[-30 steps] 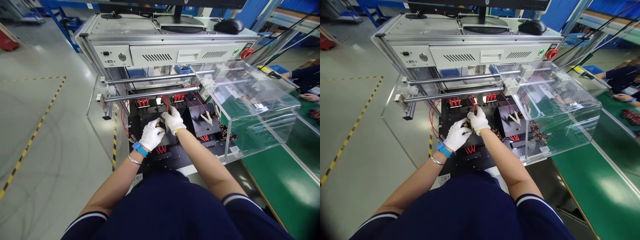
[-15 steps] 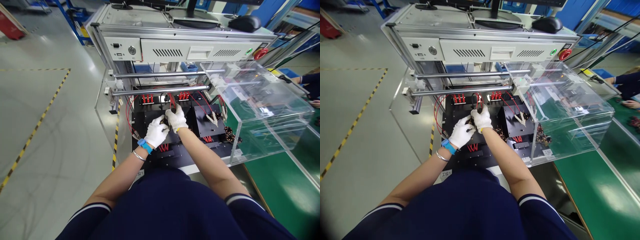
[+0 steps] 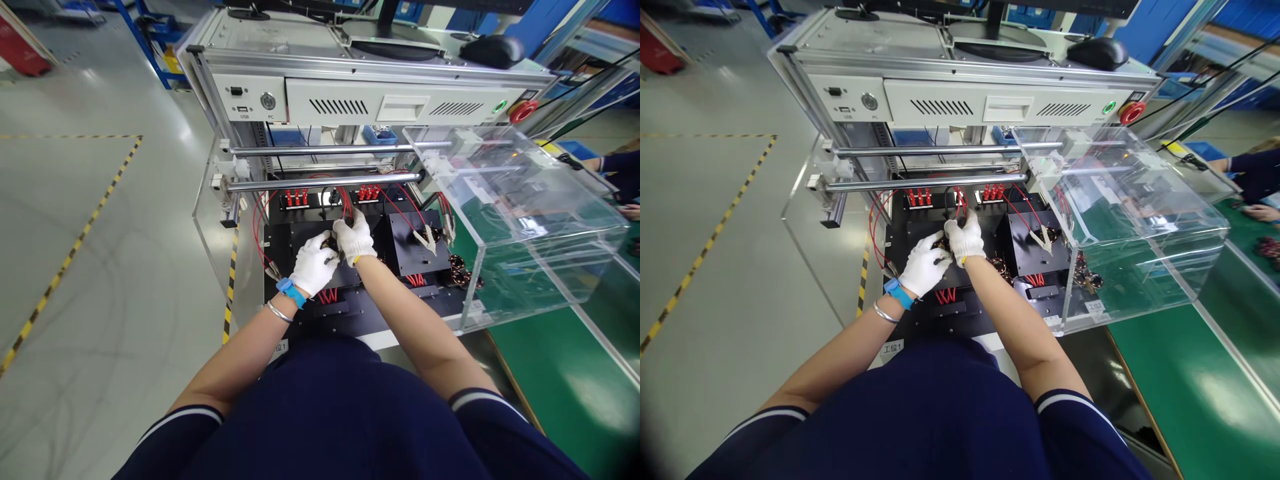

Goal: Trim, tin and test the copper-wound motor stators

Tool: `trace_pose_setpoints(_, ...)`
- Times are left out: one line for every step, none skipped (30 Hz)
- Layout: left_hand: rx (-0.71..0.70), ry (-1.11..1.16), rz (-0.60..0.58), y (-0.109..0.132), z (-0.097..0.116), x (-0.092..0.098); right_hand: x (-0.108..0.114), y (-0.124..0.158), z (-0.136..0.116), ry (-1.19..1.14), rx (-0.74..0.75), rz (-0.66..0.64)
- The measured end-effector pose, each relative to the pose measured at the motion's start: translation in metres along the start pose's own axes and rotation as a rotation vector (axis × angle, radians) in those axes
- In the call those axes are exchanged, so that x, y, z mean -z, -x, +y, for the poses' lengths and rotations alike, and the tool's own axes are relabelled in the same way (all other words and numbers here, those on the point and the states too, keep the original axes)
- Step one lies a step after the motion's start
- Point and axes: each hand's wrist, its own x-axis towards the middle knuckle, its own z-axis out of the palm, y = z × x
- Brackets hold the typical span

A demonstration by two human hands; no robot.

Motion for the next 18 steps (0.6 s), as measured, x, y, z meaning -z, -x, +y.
trace_pose_setpoints(0.003,0.006,0.001,0.0,0.0,0.0,-0.002,-0.001,0.002,-0.003,0.008,0.0)
trace_pose_setpoints(0.004,0.014,0.002,0.0,0.0,-0.001,-0.003,-0.002,0.004,-0.009,0.017,-0.003)
trace_pose_setpoints(0.006,0.023,0.003,-0.001,0.0,-0.001,-0.005,-0.003,0.006,-0.018,0.025,-0.007)
trace_pose_setpoints(0.007,0.035,0.005,-0.002,0.0,-0.001,-0.007,-0.004,0.007,-0.028,0.033,-0.015)
trace_pose_setpoints(0.009,0.048,0.007,-0.002,0.001,-0.001,-0.009,-0.004,0.007,-0.043,0.041,-0.023)
trace_pose_setpoints(0.011,0.063,0.011,-0.002,0.002,0.0,-0.01,-0.004,0.007,-0.062,0.049,-0.03)
trace_pose_setpoints(0.014,0.082,0.018,-0.002,0.004,0.002,-0.011,-0.004,0.007,-0.081,0.057,-0.036)
trace_pose_setpoints(0.019,0.103,0.029,0.0,0.006,0.004,-0.011,-0.003,0.006,-0.096,0.061,-0.035)
trace_pose_setpoints(0.03,0.128,0.047,0.004,0.008,0.007,-0.01,-0.002,0.005,-0.108,0.058,-0.029)
trace_pose_setpoints(0.05,0.155,0.077,0.009,0.009,0.009,-0.008,0.0,0.005,-0.114,0.053,-0.021)
trace_pose_setpoints(0.083,0.181,0.121,0.016,0.009,0.012,-0.005,0.001,0.005,-0.117,0.048,-0.014)
trace_pose_setpoints(0.134,0.207,0.18,0.024,0.008,0.013,-0.001,0.003,0.005,-0.12,0.044,-0.01)
trace_pose_setpoints(0.203,0.23,0.252,0.034,0.005,0.012,0.004,0.005,0.007,-0.121,0.045,-0.013)
trace_pose_setpoints(0.287,0.252,0.329,0.043,0.001,0.01,0.009,0.007,0.01,-0.12,0.051,-0.018)
trace_pose_setpoints(0.381,0.274,0.402,0.053,-0.005,0.006,0.015,0.01,0.014,-0.116,0.063,-0.018)
trace_pose_setpoints(0.476,0.3,0.461,0.061,-0.013,0.0,0.02,0.015,0.018,-0.107,0.085,-0.005)
trace_pose_setpoints(0.566,0.331,0.503,0.067,-0.022,-0.007,0.025,0.02,0.023,-0.091,0.119,0.026)
trace_pose_setpoints(0.646,0.367,0.527,0.071,-0.031,-0.015,0.03,0.027,0.029,-0.068,0.172,0.064)
